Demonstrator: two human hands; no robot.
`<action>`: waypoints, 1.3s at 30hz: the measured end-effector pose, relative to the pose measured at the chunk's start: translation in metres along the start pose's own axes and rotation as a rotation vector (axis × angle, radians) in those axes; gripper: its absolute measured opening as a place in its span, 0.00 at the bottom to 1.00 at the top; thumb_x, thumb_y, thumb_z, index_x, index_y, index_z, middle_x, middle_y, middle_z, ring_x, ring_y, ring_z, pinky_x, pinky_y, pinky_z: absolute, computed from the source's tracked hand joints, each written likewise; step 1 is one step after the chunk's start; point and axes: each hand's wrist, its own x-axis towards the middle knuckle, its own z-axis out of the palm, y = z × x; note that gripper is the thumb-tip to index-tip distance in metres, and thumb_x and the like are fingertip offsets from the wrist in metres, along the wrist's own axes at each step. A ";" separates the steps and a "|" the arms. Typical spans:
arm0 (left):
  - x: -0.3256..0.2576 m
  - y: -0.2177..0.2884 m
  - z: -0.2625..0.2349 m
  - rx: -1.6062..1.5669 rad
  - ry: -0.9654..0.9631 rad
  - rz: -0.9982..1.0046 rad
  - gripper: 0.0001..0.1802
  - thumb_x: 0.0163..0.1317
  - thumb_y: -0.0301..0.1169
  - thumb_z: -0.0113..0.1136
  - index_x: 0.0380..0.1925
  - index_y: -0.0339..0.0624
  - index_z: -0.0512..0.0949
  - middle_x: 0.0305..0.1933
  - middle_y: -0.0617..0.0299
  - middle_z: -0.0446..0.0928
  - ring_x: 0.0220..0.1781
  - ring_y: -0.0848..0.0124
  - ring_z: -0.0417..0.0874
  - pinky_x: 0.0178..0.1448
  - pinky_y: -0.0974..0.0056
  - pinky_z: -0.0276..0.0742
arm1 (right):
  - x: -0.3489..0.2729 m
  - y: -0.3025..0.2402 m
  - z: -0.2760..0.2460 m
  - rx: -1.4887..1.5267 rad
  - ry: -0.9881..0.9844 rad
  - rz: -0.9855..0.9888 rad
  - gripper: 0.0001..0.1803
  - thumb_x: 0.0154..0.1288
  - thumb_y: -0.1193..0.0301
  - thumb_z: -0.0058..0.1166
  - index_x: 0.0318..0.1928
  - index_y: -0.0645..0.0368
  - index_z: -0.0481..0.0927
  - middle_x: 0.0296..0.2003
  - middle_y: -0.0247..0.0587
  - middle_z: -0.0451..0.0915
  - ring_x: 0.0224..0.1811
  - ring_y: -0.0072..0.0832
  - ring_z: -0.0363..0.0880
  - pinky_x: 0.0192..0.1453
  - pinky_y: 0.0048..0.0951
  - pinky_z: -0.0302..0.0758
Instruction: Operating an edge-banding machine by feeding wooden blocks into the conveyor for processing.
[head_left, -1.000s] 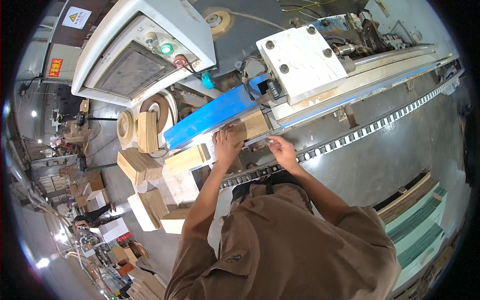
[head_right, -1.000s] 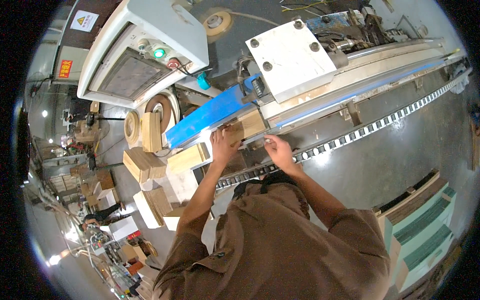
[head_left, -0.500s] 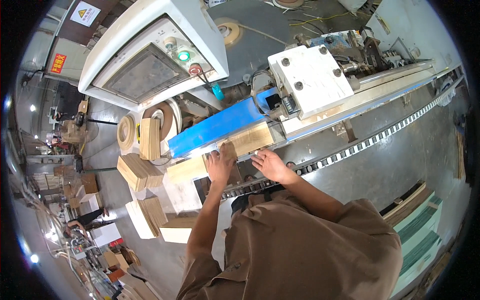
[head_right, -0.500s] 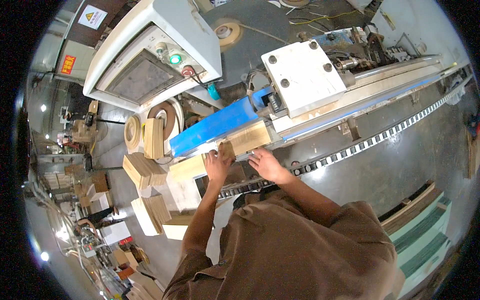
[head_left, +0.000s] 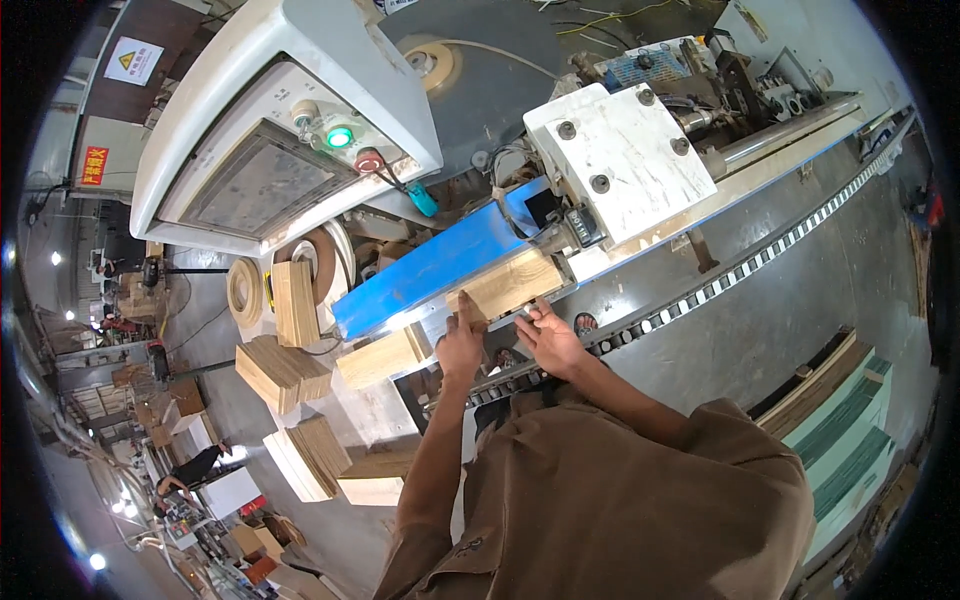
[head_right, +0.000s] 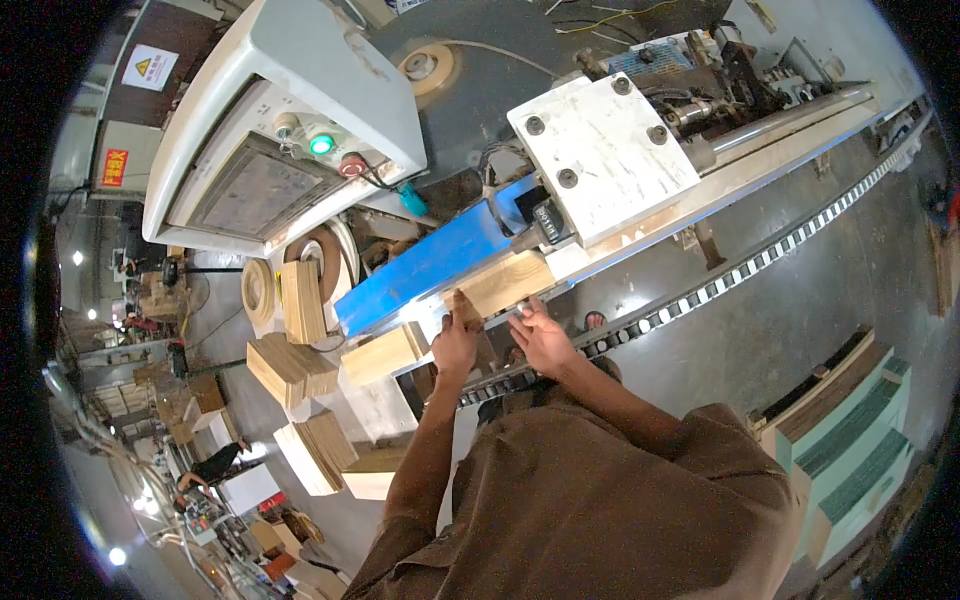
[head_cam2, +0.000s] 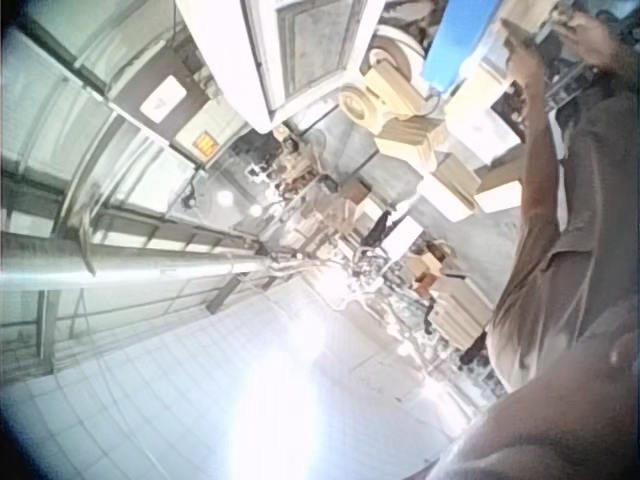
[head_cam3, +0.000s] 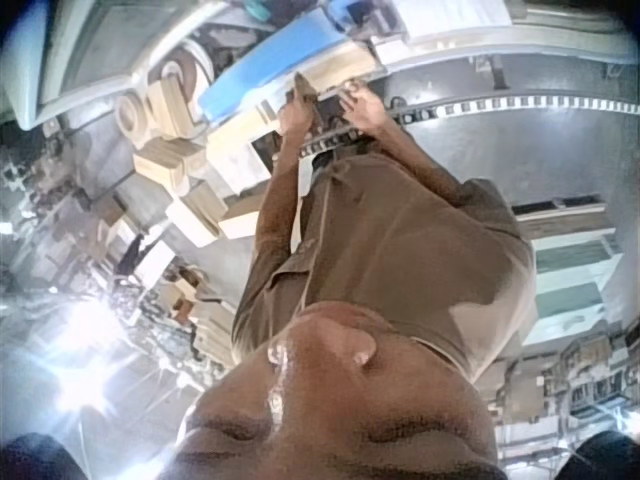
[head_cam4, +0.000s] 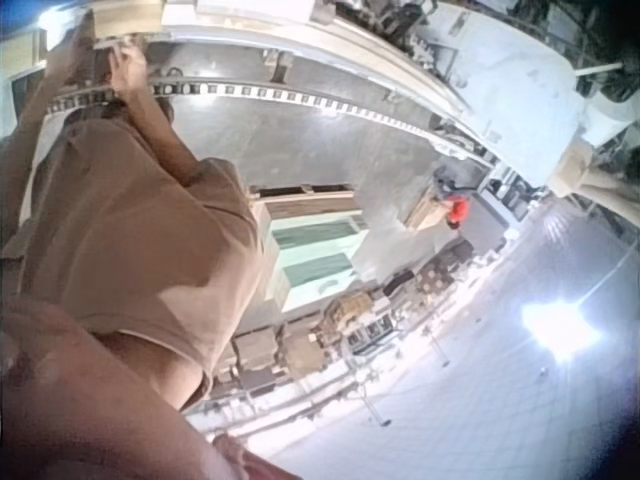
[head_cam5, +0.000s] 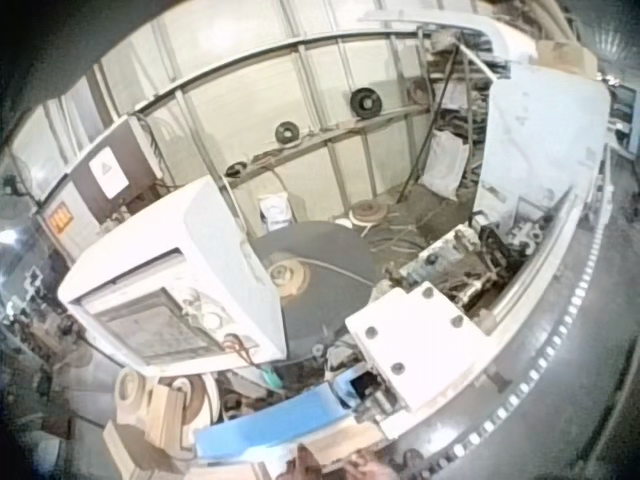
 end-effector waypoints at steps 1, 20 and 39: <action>0.000 0.004 0.001 -0.003 -0.002 -0.003 0.49 0.69 0.46 0.64 0.85 0.64 0.49 0.52 0.48 0.82 0.39 0.44 0.89 0.42 0.43 0.87 | -0.001 -0.004 -0.001 0.013 -0.015 -0.022 0.28 0.70 0.73 0.55 0.68 0.37 0.72 0.52 0.17 0.76 0.82 0.39 0.59 0.86 0.44 0.51; 0.018 0.091 0.004 -0.318 0.078 0.245 0.46 0.75 0.45 0.61 0.84 0.47 0.50 0.56 0.42 0.84 0.45 0.40 0.87 0.53 0.42 0.84 | -0.027 -0.080 -0.038 -2.052 -0.128 -0.694 0.17 0.67 0.68 0.61 0.55 0.53 0.87 0.48 0.49 0.89 0.46 0.47 0.89 0.53 0.41 0.84; -0.028 -0.201 -0.093 0.330 -0.112 -0.030 0.57 0.43 0.38 0.85 0.76 0.47 0.67 0.73 0.51 0.69 0.78 0.52 0.67 0.82 0.47 0.62 | -0.031 -0.077 -0.052 -2.150 0.108 -0.836 0.10 0.67 0.61 0.61 0.40 0.52 0.87 0.36 0.42 0.87 0.40 0.47 0.86 0.46 0.45 0.82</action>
